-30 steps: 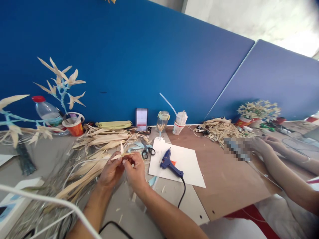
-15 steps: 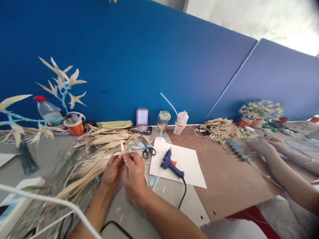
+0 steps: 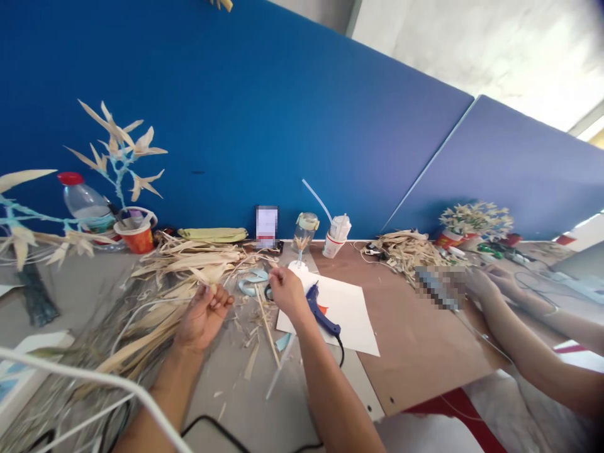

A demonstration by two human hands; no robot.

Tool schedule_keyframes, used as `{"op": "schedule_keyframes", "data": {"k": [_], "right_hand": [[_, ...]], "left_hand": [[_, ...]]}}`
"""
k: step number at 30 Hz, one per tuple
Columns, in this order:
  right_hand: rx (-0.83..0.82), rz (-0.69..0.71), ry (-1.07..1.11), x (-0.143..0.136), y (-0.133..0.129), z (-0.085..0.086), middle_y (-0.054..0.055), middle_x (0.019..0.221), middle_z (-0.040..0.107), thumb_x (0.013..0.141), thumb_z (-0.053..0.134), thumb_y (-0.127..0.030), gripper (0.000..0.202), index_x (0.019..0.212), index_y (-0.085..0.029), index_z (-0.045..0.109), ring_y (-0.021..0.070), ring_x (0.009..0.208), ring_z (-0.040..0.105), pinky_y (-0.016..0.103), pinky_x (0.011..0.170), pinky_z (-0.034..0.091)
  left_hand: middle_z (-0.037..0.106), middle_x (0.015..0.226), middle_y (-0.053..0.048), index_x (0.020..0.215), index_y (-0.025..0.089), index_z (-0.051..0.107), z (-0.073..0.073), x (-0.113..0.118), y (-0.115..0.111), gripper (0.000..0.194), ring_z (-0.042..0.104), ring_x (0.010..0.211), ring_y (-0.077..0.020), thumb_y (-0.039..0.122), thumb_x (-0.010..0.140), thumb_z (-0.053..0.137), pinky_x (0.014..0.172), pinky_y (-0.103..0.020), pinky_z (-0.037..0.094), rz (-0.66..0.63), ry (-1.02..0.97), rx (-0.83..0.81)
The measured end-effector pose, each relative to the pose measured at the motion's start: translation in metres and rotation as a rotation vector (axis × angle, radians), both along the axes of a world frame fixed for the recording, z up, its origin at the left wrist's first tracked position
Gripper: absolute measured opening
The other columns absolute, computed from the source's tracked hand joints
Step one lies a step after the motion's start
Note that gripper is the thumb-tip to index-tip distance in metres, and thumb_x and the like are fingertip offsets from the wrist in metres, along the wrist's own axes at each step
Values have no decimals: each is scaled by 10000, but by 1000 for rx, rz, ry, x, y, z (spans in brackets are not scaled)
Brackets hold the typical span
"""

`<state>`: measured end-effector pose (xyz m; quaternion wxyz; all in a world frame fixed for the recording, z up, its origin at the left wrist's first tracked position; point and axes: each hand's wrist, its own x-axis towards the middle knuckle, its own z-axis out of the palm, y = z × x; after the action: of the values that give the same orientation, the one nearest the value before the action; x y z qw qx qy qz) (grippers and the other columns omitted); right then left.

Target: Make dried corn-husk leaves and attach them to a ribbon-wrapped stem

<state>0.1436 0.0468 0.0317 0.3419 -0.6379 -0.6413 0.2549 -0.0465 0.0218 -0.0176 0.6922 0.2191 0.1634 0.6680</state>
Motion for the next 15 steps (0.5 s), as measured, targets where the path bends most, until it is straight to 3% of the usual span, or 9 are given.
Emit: {"op": "schedule_keyframes", "data": {"k": [4, 7, 11, 15], "right_hand": [[-149, 103, -398, 9, 1, 15, 118, 931, 726, 891, 446, -229, 268, 923, -160, 703, 219, 875, 659, 282, 732, 443], [-204, 108, -543, 9, 3, 17, 165, 962, 722, 895, 427, -235, 303, 945, -136, 709, 252, 898, 672, 302, 719, 455], [-191, 98, -643, 2, 12, 6, 196, 1061, 694, 877, 473, -272, 312, 1053, -126, 685, 286, 987, 661, 337, 770, 477], [-296, 97, -810, -8, 25, -8, 197, 1130, 676, 840, 539, -280, 339, 1126, -140, 655, 298, 1059, 648, 363, 825, 491]], "left_hand": [[437, 567, 72, 680, 180, 541, 0, 2, 0, 238, 423, 539, -78, 188, 720, 775, 657, -259, 473, -3, 2, -14], [444, 555, 63, 627, 176, 514, 2, 3, 0, 268, 424, 538, -83, 185, 742, 755, 654, -263, 472, -14, 17, 0], [448, 533, 57, 592, 171, 492, 1, 3, -2, 294, 425, 533, -88, 149, 744, 742, 646, -266, 469, -20, 29, 12], [449, 526, 58, 613, 169, 514, 1, 2, -3, 268, 432, 533, -86, 145, 727, 755, 641, -263, 467, -28, 24, 1]]}}
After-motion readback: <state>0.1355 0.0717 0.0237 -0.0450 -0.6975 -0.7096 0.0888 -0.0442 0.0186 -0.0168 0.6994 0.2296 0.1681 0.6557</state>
